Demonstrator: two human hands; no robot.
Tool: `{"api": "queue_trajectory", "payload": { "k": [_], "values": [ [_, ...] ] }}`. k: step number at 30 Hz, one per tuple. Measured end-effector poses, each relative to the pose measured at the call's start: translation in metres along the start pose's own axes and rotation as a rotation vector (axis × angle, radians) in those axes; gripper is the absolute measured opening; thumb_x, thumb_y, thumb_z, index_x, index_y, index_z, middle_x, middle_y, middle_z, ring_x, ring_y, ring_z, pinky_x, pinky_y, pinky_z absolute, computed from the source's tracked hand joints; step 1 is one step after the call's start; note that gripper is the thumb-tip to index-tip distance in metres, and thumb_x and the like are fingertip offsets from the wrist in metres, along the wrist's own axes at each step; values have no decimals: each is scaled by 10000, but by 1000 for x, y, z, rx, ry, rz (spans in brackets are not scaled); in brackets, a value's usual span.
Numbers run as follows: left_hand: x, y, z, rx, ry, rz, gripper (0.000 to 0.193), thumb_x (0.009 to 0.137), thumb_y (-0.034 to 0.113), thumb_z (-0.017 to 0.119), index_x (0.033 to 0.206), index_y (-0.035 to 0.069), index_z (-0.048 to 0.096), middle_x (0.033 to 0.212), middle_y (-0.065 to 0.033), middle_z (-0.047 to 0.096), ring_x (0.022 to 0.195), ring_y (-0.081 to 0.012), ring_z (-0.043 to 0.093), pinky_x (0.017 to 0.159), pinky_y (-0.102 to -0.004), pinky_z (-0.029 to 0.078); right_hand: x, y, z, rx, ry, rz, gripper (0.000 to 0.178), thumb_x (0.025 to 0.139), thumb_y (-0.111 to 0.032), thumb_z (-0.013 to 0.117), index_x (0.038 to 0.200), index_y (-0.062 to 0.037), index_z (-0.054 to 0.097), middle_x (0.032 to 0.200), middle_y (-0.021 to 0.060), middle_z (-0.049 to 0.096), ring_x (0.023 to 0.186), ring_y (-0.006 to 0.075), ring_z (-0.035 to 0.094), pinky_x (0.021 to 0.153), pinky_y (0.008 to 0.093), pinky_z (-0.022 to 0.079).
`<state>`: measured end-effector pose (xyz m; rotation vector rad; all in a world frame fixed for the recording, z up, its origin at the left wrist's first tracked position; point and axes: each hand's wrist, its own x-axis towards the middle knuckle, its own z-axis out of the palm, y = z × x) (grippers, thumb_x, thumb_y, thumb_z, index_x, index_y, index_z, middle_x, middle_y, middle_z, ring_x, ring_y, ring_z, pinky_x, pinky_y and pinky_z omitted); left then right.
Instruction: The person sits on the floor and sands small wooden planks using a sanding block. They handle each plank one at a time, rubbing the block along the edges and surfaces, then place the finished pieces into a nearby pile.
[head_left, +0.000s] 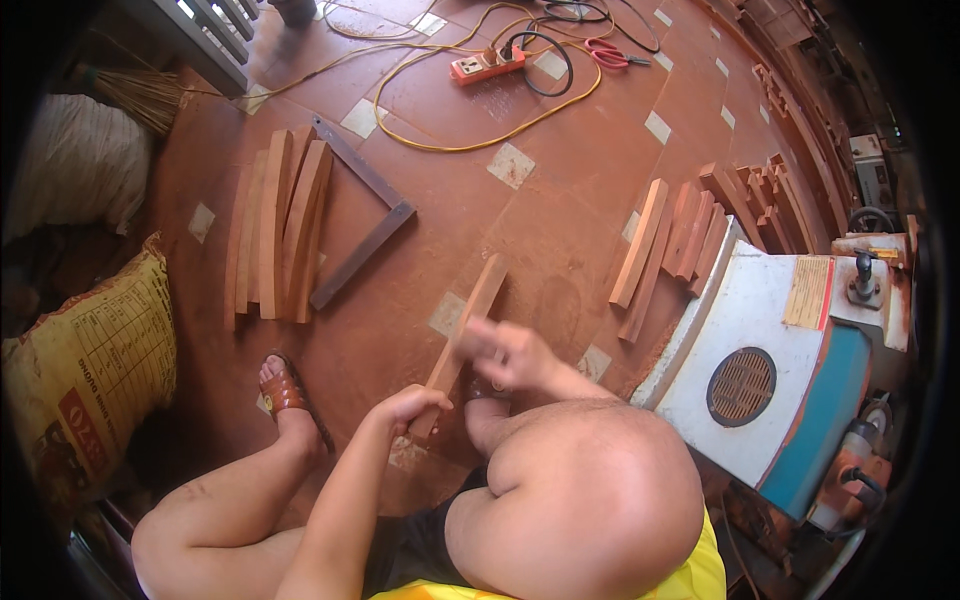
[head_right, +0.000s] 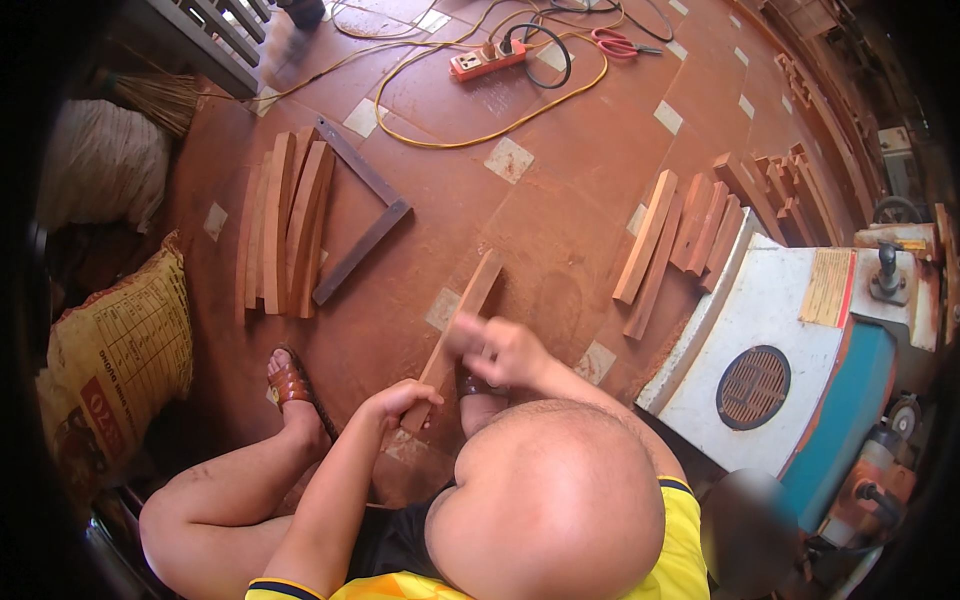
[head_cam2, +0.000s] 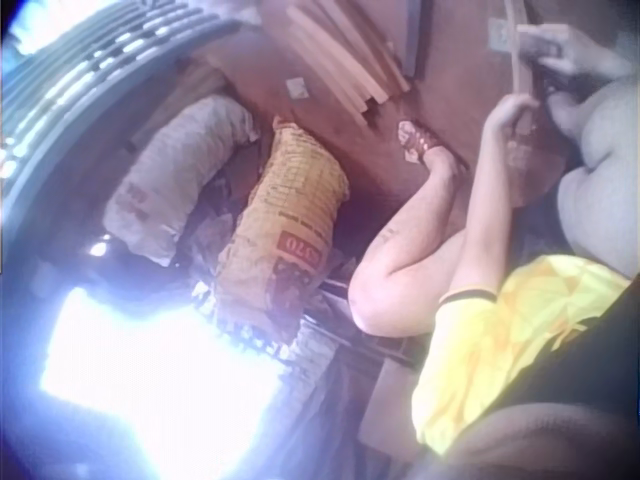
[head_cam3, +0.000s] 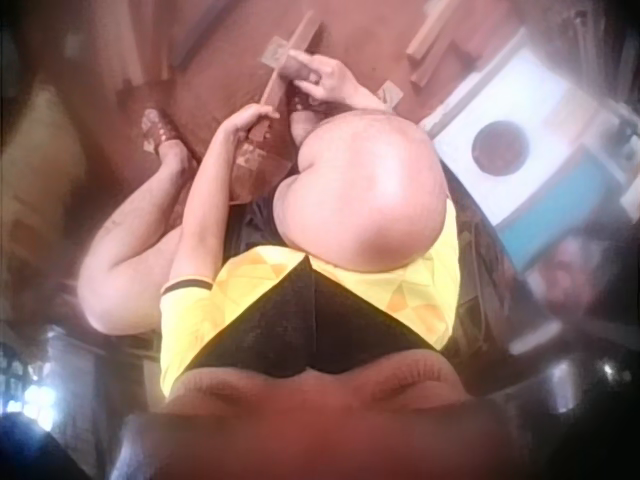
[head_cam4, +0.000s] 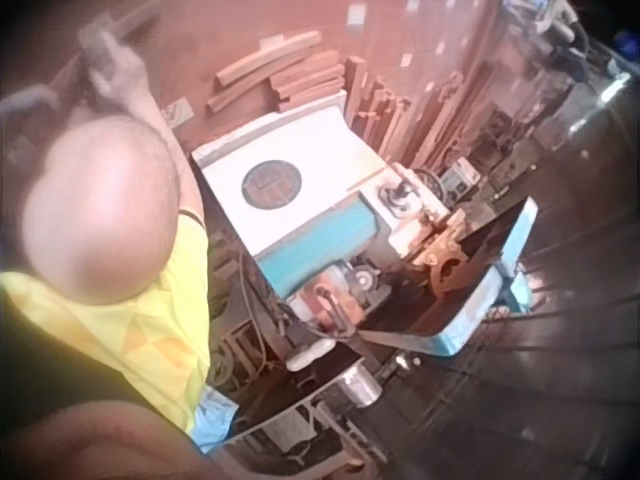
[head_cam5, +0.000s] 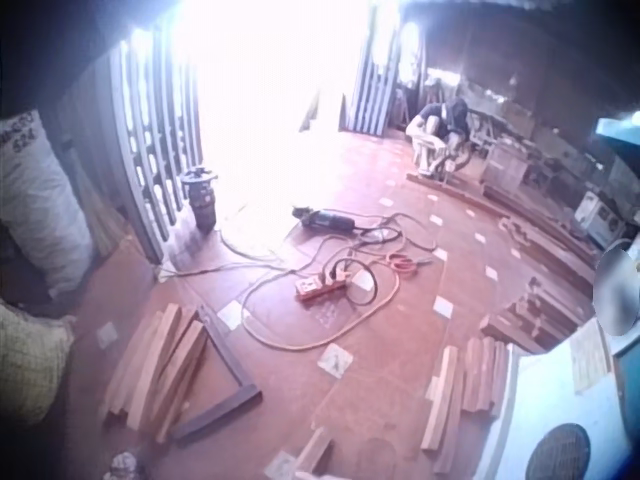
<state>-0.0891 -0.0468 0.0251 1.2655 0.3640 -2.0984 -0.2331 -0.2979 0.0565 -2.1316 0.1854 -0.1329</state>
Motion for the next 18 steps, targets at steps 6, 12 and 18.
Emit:
{"api": "queue_trajectory", "payload": {
  "k": [6, 12, 18],
  "values": [
    [-15, 13, 13, -32, -7, -1, 172, 901, 195, 768, 912, 44, 687, 768, -65, 652, 603, -183, 647, 568, -356, 572, 22, 8, -1, -19, 131, 7, 736, 857, -244, 838, 1531, -92, 588, 1078, 210, 768, 932, 355, 768, 849, 441, 634],
    [-21, 20, 17, 130, 142, 28, 161, 853, 182, 725, 853, 24, 694, 688, -73, 643, 557, -210, 640, 517, -368, 527, 28, 15, -14, -74, 71, 15, 708, 887, -255, 809, 1541, -119, 576, 1106, 207, 773, 936, 366, 764, 852, 444, 633],
    [-42, 43, 28, 269, 292, 23, 145, 836, 165, 730, 816, 27, 689, 648, -70, 597, 509, -208, 595, 442, -364, 430, 23, 4, -4, 25, 136, 33, 714, 878, -227, 817, 1537, -87, 578, 1125, 239, 767, 1016, 376, 769, 904, 448, 629]
  ]
}}
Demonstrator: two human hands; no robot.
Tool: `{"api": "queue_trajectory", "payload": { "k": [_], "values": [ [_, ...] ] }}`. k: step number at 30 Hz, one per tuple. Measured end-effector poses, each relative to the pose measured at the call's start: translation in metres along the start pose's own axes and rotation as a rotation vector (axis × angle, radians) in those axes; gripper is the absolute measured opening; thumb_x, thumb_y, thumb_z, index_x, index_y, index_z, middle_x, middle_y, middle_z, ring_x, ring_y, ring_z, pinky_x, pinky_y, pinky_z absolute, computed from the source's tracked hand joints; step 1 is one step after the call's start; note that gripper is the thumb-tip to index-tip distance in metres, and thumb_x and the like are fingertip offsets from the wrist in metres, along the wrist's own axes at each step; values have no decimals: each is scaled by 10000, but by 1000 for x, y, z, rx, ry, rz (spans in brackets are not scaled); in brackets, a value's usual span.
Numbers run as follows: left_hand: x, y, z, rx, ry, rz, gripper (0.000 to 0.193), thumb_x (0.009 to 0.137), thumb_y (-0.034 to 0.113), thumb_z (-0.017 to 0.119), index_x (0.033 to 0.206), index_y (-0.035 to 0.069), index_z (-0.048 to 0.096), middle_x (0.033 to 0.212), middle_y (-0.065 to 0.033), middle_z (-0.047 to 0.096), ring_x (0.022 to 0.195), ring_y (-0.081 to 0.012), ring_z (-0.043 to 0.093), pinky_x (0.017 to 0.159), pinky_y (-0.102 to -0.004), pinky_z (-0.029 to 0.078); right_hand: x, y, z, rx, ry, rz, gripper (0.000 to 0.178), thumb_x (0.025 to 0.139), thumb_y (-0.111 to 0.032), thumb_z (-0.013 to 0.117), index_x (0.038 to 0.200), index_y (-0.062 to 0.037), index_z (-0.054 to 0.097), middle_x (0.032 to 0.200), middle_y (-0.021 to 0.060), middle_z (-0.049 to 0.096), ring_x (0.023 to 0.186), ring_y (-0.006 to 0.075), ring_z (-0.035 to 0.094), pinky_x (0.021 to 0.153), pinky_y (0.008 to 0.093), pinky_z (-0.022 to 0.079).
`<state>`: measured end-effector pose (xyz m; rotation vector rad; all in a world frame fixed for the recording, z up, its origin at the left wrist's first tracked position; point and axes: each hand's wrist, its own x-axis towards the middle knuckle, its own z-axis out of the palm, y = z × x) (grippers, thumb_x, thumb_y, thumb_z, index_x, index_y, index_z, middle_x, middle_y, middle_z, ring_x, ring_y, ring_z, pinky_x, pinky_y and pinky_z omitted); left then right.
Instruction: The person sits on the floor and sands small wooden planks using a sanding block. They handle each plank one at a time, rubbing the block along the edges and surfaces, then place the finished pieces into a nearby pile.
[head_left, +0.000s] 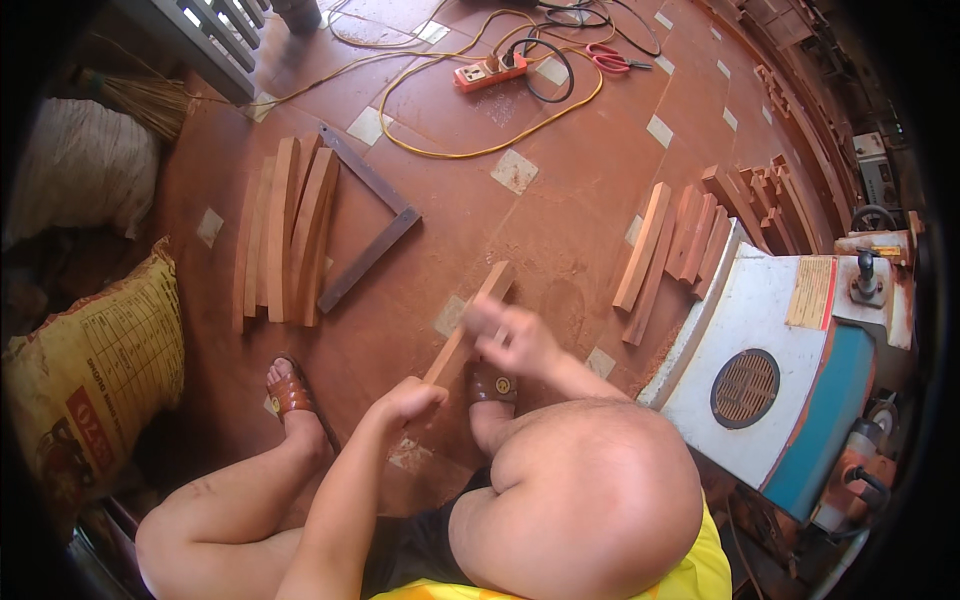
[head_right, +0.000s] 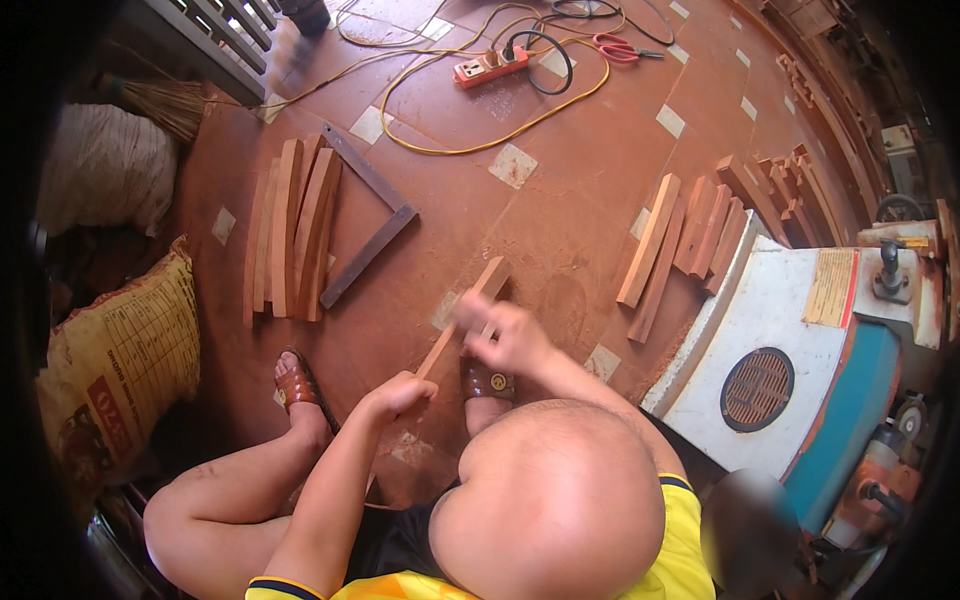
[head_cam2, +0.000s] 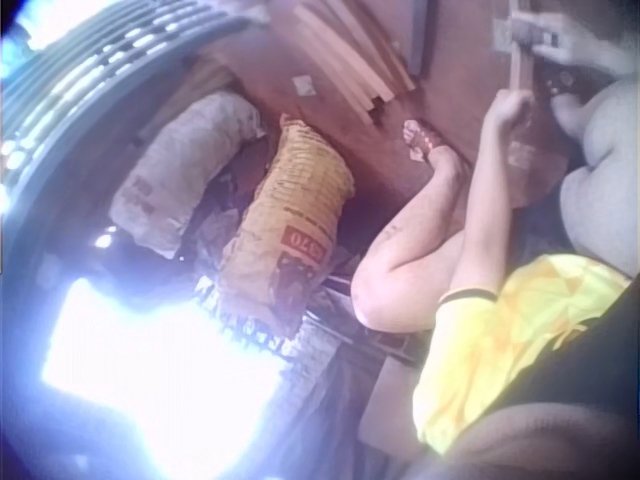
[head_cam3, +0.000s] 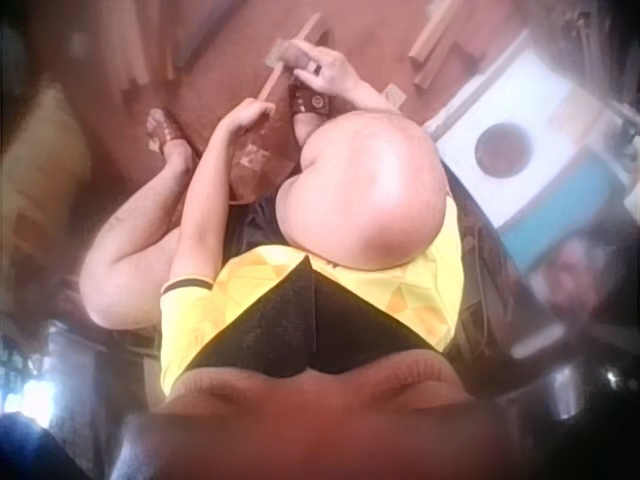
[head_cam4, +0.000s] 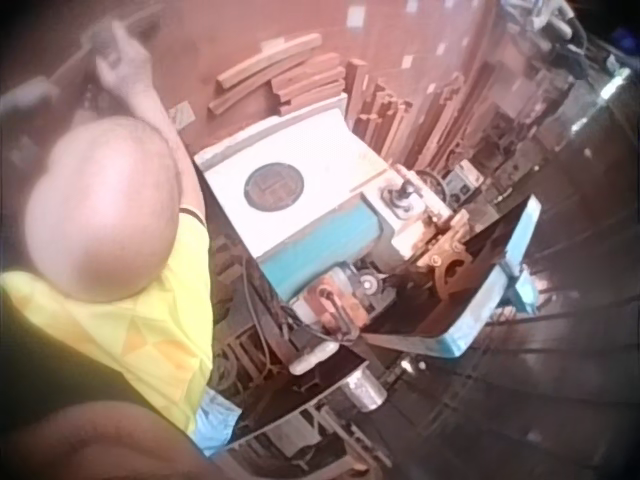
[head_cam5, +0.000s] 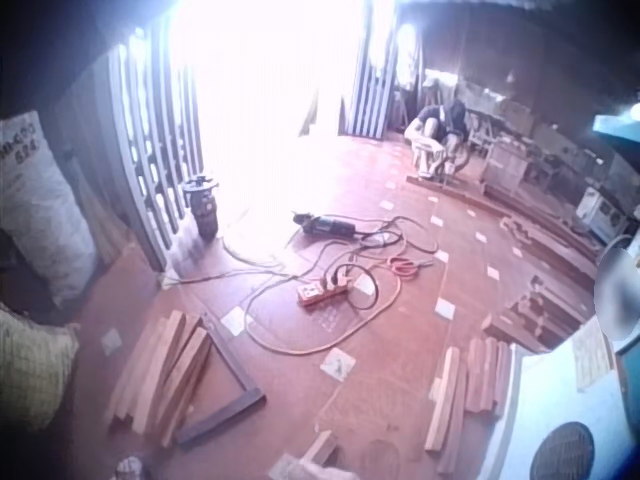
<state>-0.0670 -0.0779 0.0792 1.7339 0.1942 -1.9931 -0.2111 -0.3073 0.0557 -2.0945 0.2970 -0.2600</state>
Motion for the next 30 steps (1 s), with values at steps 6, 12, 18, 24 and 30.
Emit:
{"api": "queue_trajectory", "payload": {
  "k": [6, 12, 18, 24, 30],
  "values": [
    [18, -8, -7, 25, -43, -13, 207, 815, 200, 746, 811, -3, 704, 667, -99, 632, 549, -232, 627, 465, -392, 463, -4, 16, -2, -106, 96, -51, 728, 874, -241, 823, 1543, -102, 572, 1087, 241, 765, 952, 379, 767, 844, 454, 630],
    [19, -8, -6, 308, 126, 39, 323, 810, 249, 746, 891, -63, 748, 663, -174, 663, 532, -260, 643, 494, -429, 509, -7, -19, 6, 12, 15, 34, 670, 879, -235, 812, 1510, -130, 609, 1031, 233, 765, 885, 377, 757, 827, 444, 625],
    [11, -1, 21, 596, 386, 39, 580, 809, 342, 783, 1205, -82, 761, 1146, -297, 778, 1074, -396, 784, 913, -486, 624, -2, 7, -13, -219, 115, 97, 631, 873, -268, 806, 1462, -119, 633, 984, 206, 773, 890, 382, 770, 788, 466, 637],
    [1, 9, 20, 579, 374, -52, 603, 829, 357, 766, 1273, -51, 747, 1293, -301, 731, 1251, -421, 707, 1048, -490, 581, -17, -24, 8, 57, -140, 15, 676, 880, -232, 823, 1505, -85, 612, 1174, 269, 745, 1054, 391, 759, 908, 462, 610],
    [0, 10, 29, 593, 372, -33, 592, 857, 366, 757, 1282, -46, 742, 1342, -296, 712, 1271, -415, 697, 1068, -492, 571, 5, 9, -25, -155, 82, 272, 643, 884, -201, 816, 1486, -88, 619, 1099, 293, 746, 987, 369, 774, 842, 473, 611]
  ]
}}
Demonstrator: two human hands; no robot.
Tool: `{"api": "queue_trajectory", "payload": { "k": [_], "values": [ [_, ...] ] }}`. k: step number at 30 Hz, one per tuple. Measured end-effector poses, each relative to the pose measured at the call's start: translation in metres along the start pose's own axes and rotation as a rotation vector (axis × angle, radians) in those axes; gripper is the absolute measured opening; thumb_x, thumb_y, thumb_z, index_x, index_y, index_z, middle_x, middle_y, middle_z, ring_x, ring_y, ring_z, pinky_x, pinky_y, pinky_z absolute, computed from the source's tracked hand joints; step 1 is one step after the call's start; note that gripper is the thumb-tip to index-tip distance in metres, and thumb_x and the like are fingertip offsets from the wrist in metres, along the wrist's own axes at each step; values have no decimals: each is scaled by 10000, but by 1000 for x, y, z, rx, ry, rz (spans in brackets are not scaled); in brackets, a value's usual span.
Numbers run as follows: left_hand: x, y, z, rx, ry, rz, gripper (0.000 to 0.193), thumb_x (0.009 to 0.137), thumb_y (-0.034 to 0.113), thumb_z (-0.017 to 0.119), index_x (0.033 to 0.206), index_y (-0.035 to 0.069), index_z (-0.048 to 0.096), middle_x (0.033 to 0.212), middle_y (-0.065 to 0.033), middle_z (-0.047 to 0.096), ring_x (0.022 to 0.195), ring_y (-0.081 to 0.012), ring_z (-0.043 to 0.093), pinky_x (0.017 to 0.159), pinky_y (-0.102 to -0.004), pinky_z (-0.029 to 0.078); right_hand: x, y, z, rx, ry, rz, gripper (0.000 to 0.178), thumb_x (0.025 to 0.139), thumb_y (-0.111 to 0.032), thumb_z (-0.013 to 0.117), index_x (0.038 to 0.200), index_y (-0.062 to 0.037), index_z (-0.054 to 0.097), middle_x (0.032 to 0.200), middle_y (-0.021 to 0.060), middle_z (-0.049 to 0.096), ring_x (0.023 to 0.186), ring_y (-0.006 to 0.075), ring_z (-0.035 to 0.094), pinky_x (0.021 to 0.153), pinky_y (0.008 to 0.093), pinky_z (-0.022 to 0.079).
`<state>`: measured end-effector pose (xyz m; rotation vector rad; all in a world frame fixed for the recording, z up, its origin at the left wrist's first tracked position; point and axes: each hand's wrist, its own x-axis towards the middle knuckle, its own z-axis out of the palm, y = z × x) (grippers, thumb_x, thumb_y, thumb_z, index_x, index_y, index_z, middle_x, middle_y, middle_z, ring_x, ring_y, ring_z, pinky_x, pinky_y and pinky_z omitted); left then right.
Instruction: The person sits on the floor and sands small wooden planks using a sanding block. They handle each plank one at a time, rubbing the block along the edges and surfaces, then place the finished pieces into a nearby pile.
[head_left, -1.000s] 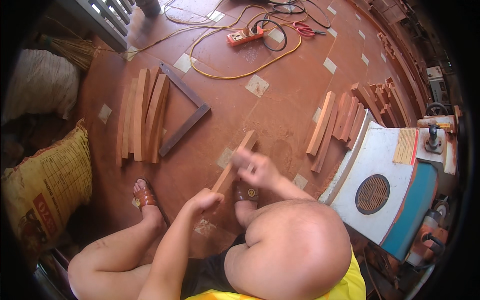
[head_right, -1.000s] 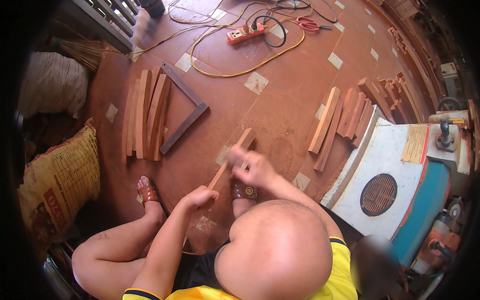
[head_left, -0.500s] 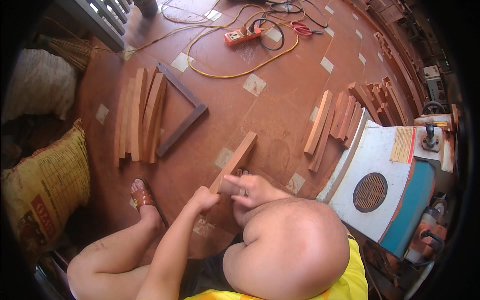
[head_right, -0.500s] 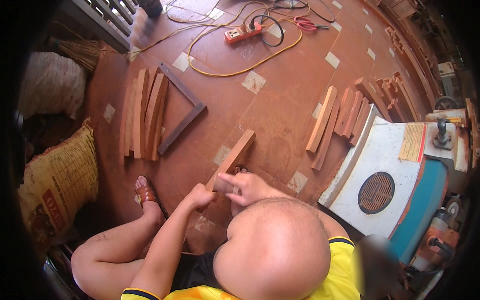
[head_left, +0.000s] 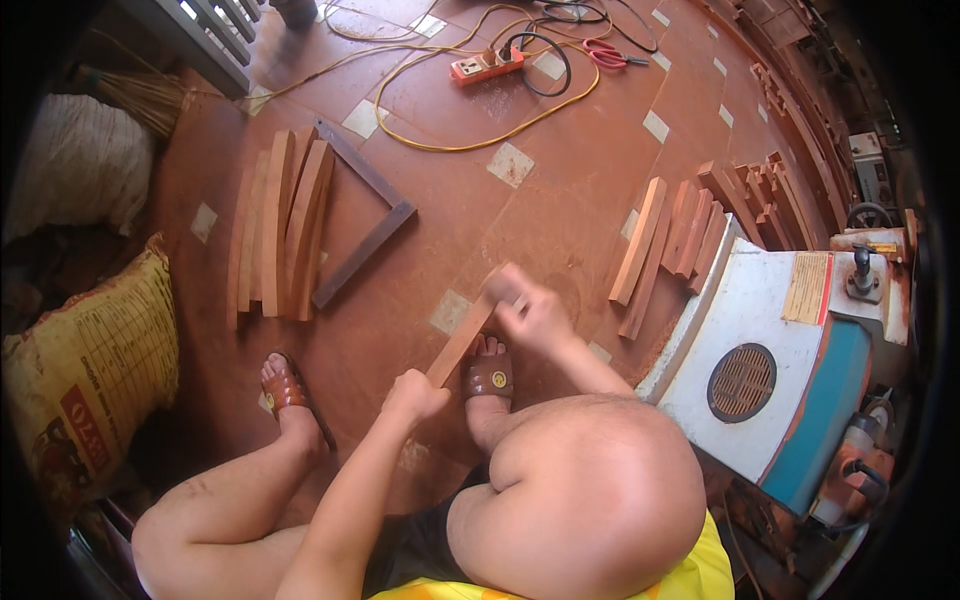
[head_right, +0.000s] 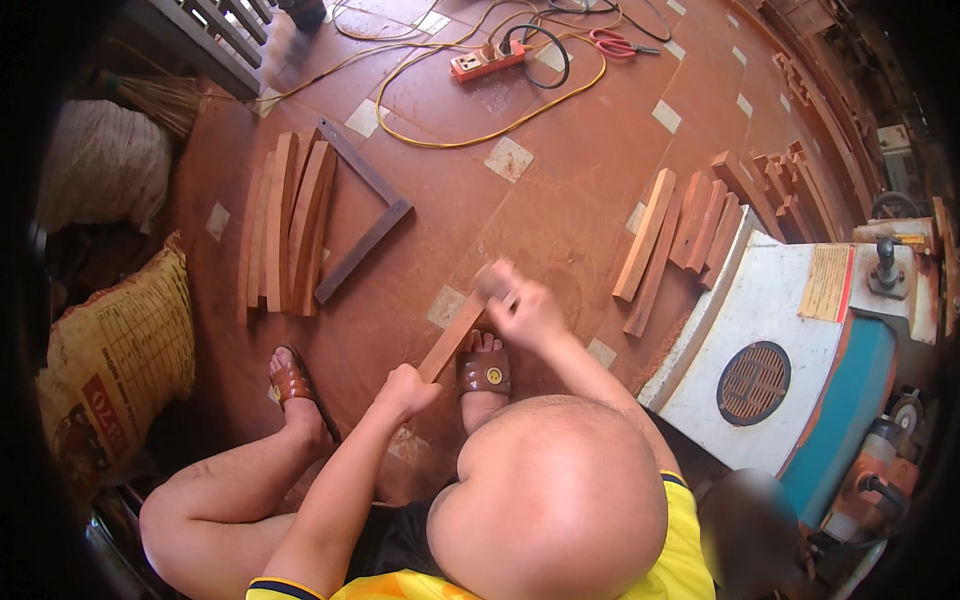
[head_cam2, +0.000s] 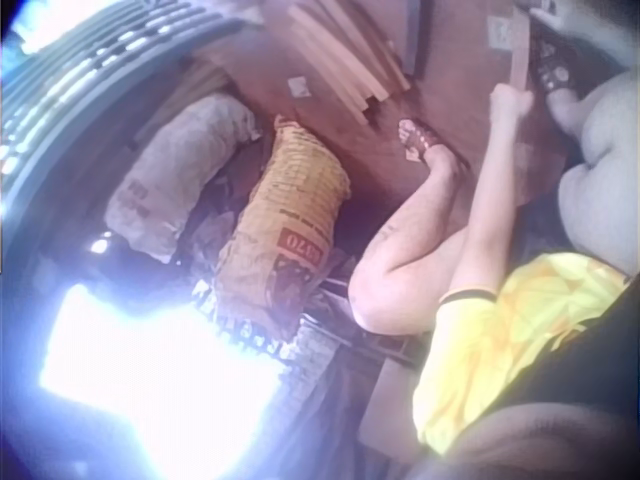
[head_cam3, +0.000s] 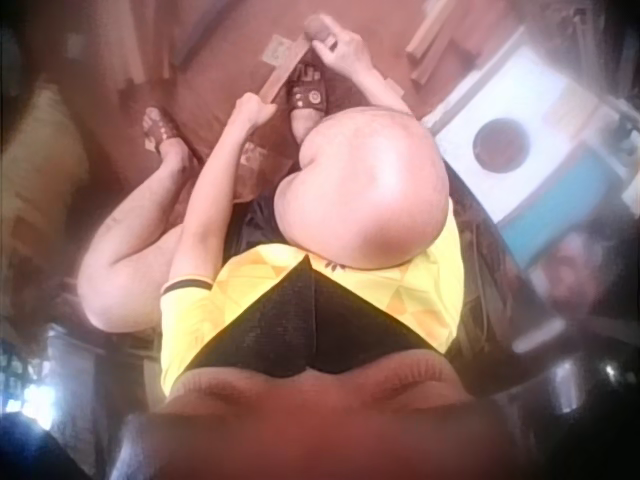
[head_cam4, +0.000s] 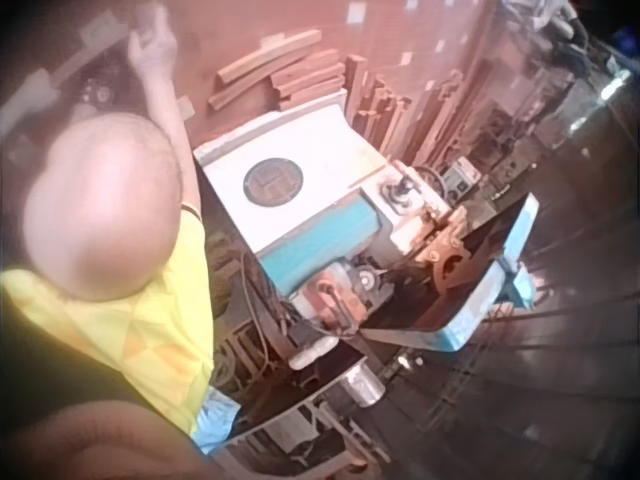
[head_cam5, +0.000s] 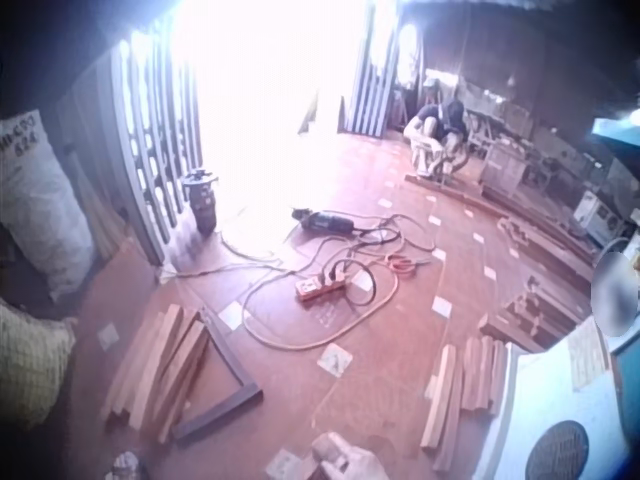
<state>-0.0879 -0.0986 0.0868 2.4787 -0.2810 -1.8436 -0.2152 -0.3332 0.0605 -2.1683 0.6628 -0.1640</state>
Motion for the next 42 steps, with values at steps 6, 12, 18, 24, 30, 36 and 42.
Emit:
{"api": "queue_trajectory", "payload": {
  "k": [6, 12, 18, 24, 30, 36, 42],
  "values": [
    [-10, 0, -16, 30, 18, -28, 574, 850, 351, 759, 1277, -32, 750, 1321, -285, 726, 1253, -420, 706, 1051, -495, 582, -38, -32, 30, 112, -269, -280, 696, 882, -226, 823, 1524, -87, 595, 1217, 274, 748, 1081, 397, 761, 941, 455, 612],
    [-11, 9, -5, 55, 20, 5, 599, 858, 378, 771, 1307, -17, 742, 1352, -265, 722, 1271, -398, 704, 1055, -478, 581, -8, 21, 9, -54, 105, -1, 696, 884, -243, 811, 1517, -57, 592, 1145, 264, 754, 1018, 395, 761, 867, 423, 626],
    [-18, 4, -22, 63, 42, -27, 584, 851, 346, 763, 1310, -14, 743, 1336, -262, 730, 1253, -398, 713, 1049, -481, 584, -31, -12, 28, 84, -157, -363, 705, 862, -244, 819, 1519, -107, 603, 993, 177, 774, 853, 333, 758, 777, 435, 625],
    [-1, 6, -3, 14, -4, -6, 598, 848, 375, 776, 1280, -38, 746, 1316, -269, 736, 1242, -401, 717, 1045, -482, 585, 14, 22, -5, -24, 163, 149, 612, 896, -246, 781, 1462, -63, 640, 1209, 231, 769, 1056, 350, 782, 904, 432, 639],
    [7, -14, -12, 58, -6, 42, 588, 838, 362, 764, 1268, -38, 751, 1291, -279, 742, 1235, -414, 717, 1038, -495, 587, -29, -45, 31, 292, -378, -246, 650, 882, -257, 815, 1481, -90, 628, 1258, 220, 762, 1110, 377, 769, 964, 418, 625],
    [-11, 13, -6, 67, 49, 11, 569, 846, 366, 756, 1277, -5, 761, 1316, -266, 737, 1258, -402, 709, 1042, -495, 588, -1, 9, 7, -2, 72, 66, 640, 899, -292, 784, 1483, -88, 619, 1131, 253, 776, 979, 398, 783, 859, 460, 651],
    [-21, 8, -23, 120, 19, -6, 560, 844, 342, 750, 1289, 2, 760, 1317, -263, 738, 1266, -400, 706, 1051, -491, 585, -41, -48, 27, 184, -339, -369, 703, 860, -277, 836, 1507, -105, 619, 1222, 241, 763, 1106, 380, 765, 983, 447, 615]
  ]
}}
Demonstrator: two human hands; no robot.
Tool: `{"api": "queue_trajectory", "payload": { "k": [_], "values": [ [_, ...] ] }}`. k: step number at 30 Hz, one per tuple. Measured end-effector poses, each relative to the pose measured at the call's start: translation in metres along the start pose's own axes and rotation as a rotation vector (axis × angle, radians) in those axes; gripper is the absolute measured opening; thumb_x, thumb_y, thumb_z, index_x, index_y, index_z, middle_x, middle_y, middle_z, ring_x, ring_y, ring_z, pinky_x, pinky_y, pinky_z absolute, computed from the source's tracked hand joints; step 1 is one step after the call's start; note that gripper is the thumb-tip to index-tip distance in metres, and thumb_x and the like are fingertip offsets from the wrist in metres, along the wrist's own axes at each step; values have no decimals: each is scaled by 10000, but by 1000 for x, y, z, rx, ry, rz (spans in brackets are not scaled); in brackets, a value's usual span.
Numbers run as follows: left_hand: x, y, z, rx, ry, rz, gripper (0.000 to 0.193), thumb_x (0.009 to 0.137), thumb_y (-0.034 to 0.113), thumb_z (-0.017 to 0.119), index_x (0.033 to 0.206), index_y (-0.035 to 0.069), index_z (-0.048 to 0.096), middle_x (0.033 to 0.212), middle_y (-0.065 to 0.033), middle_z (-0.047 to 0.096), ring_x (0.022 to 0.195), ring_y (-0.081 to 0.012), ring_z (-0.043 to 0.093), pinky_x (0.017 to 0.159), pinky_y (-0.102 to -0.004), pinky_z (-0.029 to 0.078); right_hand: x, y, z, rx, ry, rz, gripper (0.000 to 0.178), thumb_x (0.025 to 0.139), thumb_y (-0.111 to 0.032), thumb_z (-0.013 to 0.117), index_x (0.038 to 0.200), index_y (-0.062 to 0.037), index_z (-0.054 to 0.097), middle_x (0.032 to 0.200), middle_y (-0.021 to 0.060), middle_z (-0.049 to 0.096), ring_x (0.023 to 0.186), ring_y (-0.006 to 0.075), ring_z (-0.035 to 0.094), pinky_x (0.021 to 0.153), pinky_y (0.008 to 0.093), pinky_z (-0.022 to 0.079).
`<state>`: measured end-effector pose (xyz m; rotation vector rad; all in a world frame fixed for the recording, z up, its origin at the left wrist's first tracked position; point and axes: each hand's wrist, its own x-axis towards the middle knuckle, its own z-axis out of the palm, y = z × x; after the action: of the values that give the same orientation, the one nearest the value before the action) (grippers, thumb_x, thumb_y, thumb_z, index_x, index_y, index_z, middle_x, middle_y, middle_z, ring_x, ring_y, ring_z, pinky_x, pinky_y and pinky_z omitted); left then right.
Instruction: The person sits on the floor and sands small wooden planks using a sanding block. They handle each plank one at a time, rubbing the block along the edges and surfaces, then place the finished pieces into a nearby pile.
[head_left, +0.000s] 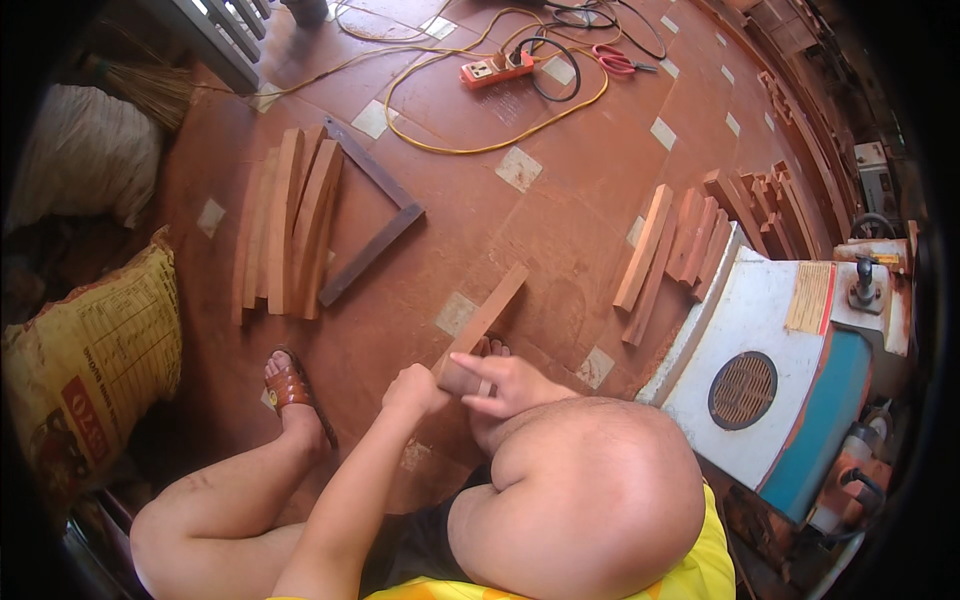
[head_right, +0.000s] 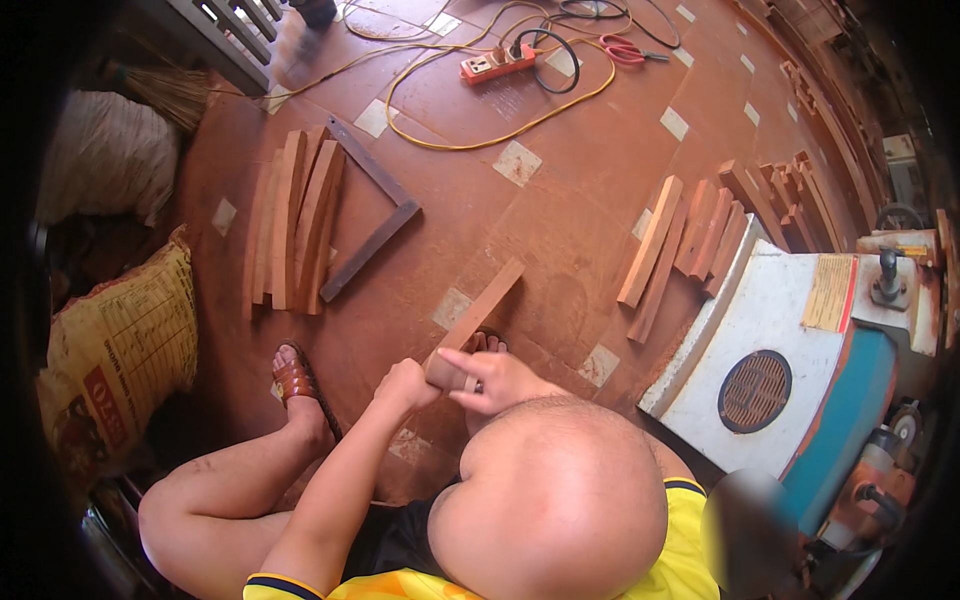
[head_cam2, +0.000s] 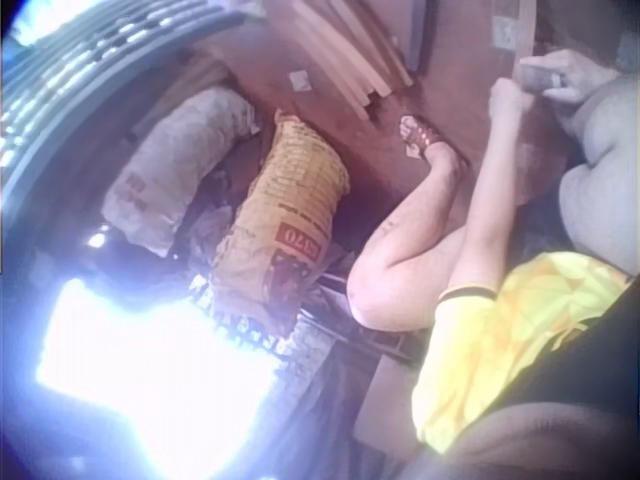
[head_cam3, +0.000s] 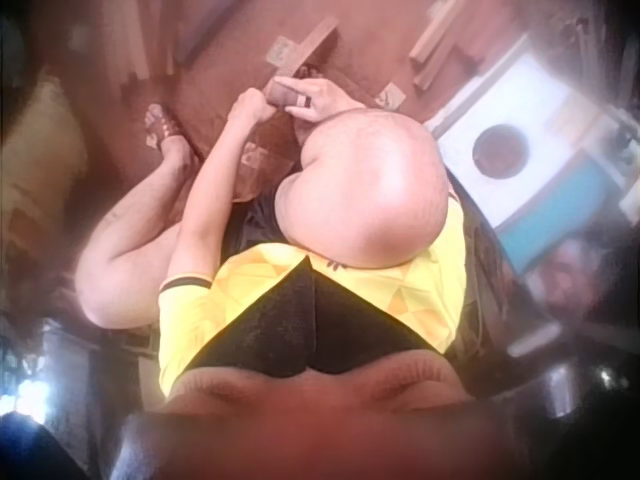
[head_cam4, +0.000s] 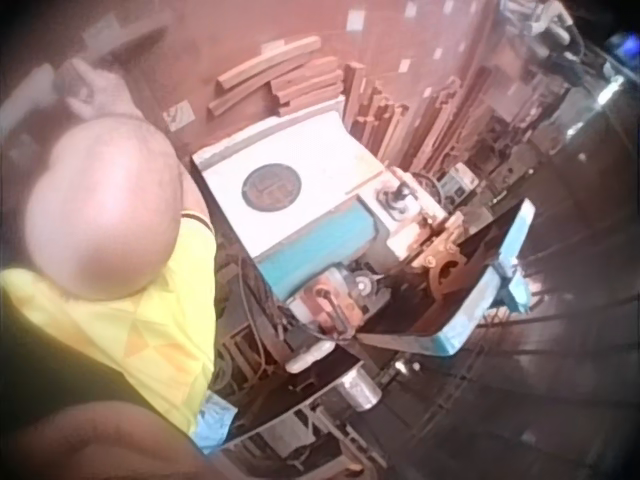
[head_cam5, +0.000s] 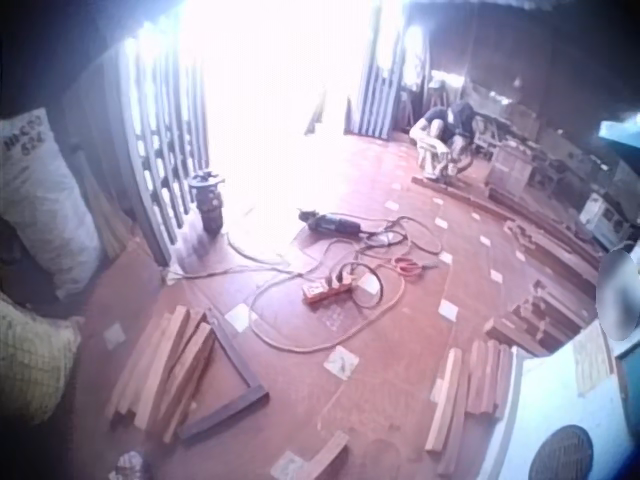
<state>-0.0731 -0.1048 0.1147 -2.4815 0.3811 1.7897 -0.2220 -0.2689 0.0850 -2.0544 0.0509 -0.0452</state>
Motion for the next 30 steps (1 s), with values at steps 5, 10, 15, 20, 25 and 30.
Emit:
{"api": "queue_trajectory", "payload": {
  "k": [5, 10, 15, 20, 25, 30],
  "values": [
    [5, 10, 14, -56, 23, -4, 553, 847, 341, 753, 1277, -7, 760, 1313, -245, 746, 1259, -394, 712, 1044, -490, 588, 6, 69, -51, -283, 499, 415, 633, 898, -270, 782, 1486, -100, 621, 1090, 213, 789, 977, 370, 786, 852, 434, 645],
    [-4, 10, -4, -62, 24, -23, 547, 848, 329, 745, 1278, -9, 759, 1312, -249, 746, 1256, -396, 713, 1046, -487, 586, -5, 18, -8, 22, 103, 64, 709, 879, -260, 839, 1533, -135, 594, 1250, 220, 751, 1112, 345, 758, 975, 421, 607],
    [8, 8, 12, -55, 20, 9, 557, 844, 336, 752, 1288, 0, 756, 1333, -243, 738, 1269, -386, 709, 1059, -481, 579, 3, 59, -33, -177, 370, 267, 656, 896, -290, 801, 1495, -88, 627, 1310, 210, 748, 1133, 347, 766, 957, 425, 631],
    [2, 8, 6, -54, 34, -9, 557, 841, 353, 756, 1265, -8, 765, 1314, -257, 742, 1255, -398, 714, 1056, -483, 581, 11, 44, -21, -115, 374, 218, 632, 908, -225, 786, 1493, -54, 615, 1196, 237, 773, 1073, 344, 786, 923, 413, 626],
    [6, 2, 13, -48, 41, 29, 545, 845, 350, 751, 1240, -24, 770, 1275, -271, 752, 1229, -409, 724, 1032, -490, 592, -7, 14, -10, 14, 24, 128, 718, 875, -244, 826, 1538, -98, 593, 1178, 235, 766, 1052, 398, 766, 922, 422, 619],
    [5, 5, 12, -74, 154, 120, 503, 831, 340, 765, 1167, -34, 778, 1175, -301, 765, 1140, -437, 749, 967, -511, 614, 0, 65, -60, -75, 781, 396, 683, 939, -202, 801, 1550, -19, 557, 1065, 172, 804, 924, 213, 774, 838, 369, 618]
  ]
}}
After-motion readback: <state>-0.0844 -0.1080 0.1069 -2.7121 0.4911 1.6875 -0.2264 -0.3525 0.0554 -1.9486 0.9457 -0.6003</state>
